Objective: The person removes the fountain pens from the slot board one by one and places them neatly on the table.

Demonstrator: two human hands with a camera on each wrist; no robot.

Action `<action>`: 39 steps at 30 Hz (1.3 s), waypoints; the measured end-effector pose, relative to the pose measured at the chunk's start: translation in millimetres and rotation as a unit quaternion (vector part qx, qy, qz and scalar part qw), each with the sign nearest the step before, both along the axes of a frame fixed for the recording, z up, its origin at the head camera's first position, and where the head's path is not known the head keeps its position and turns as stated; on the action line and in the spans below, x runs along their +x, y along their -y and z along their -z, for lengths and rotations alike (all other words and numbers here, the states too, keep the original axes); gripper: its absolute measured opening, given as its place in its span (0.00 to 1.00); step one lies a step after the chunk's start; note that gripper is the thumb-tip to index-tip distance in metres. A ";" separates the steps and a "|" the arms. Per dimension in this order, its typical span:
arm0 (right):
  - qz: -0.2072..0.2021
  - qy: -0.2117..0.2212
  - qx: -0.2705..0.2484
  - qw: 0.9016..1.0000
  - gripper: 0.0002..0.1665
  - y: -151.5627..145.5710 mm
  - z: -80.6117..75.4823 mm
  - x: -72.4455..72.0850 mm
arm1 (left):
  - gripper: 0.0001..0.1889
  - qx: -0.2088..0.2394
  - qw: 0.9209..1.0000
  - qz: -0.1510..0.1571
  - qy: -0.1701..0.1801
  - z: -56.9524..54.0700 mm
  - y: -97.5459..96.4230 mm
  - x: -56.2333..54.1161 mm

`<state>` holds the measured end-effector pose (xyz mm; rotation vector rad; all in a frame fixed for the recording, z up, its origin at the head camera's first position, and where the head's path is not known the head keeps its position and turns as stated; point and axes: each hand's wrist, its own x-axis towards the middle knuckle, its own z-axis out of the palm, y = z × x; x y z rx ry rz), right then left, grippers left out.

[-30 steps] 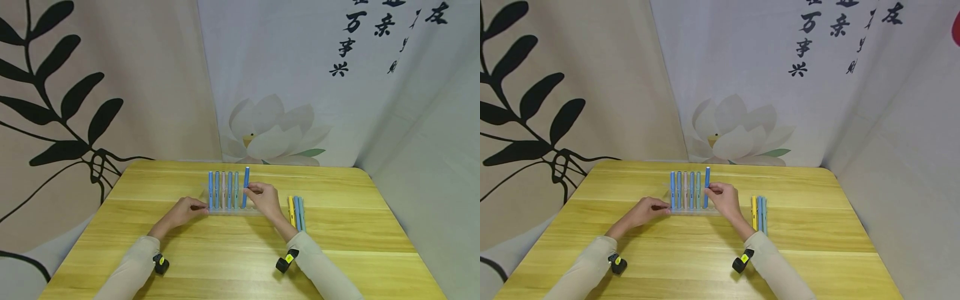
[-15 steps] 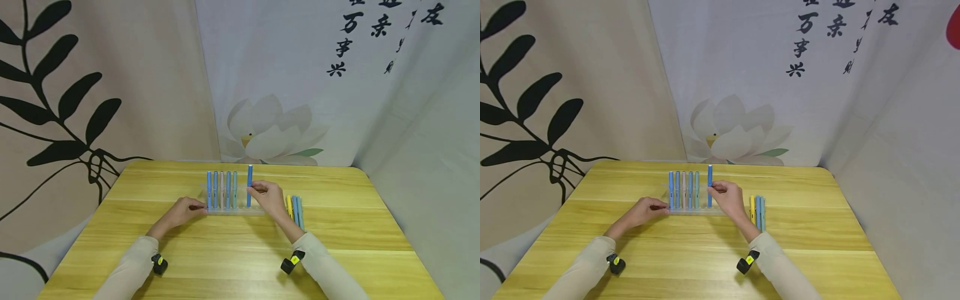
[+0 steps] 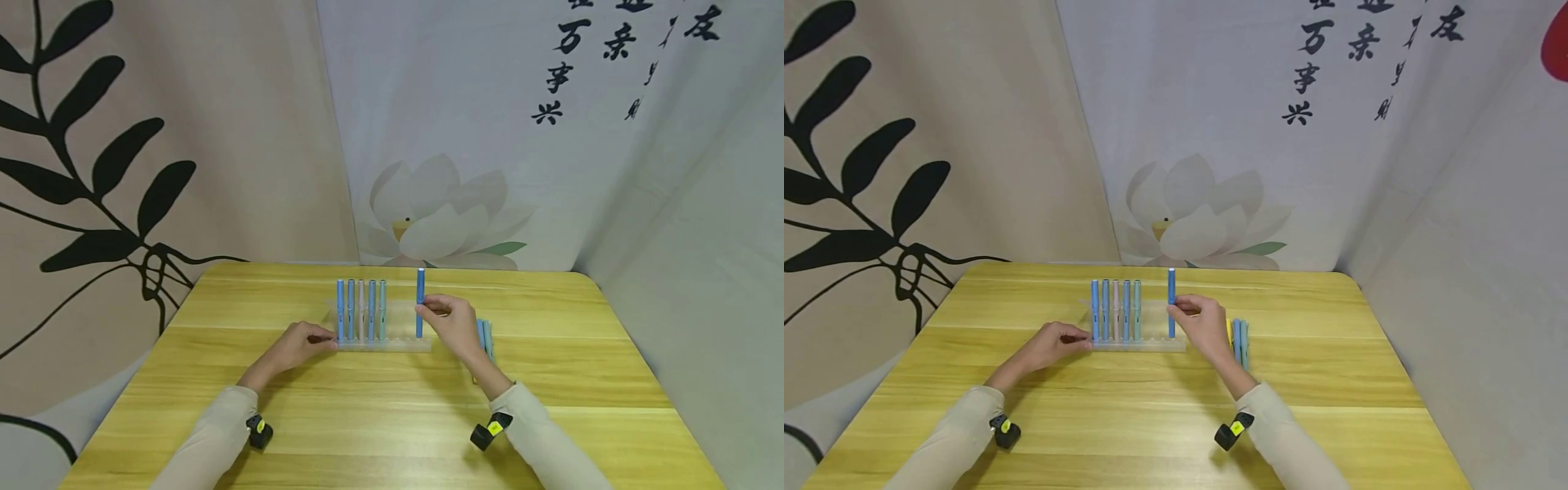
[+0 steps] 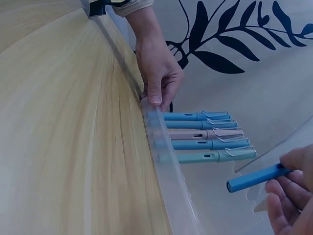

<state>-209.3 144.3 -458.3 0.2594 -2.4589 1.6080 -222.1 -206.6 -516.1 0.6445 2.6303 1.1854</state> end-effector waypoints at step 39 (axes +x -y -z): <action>0.063 0.026 0.017 0.998 0.19 -68.9 -1.7 18.2 | 0.17 0.007 1.000 0.004 0.006 -0.5 0.5 -0.9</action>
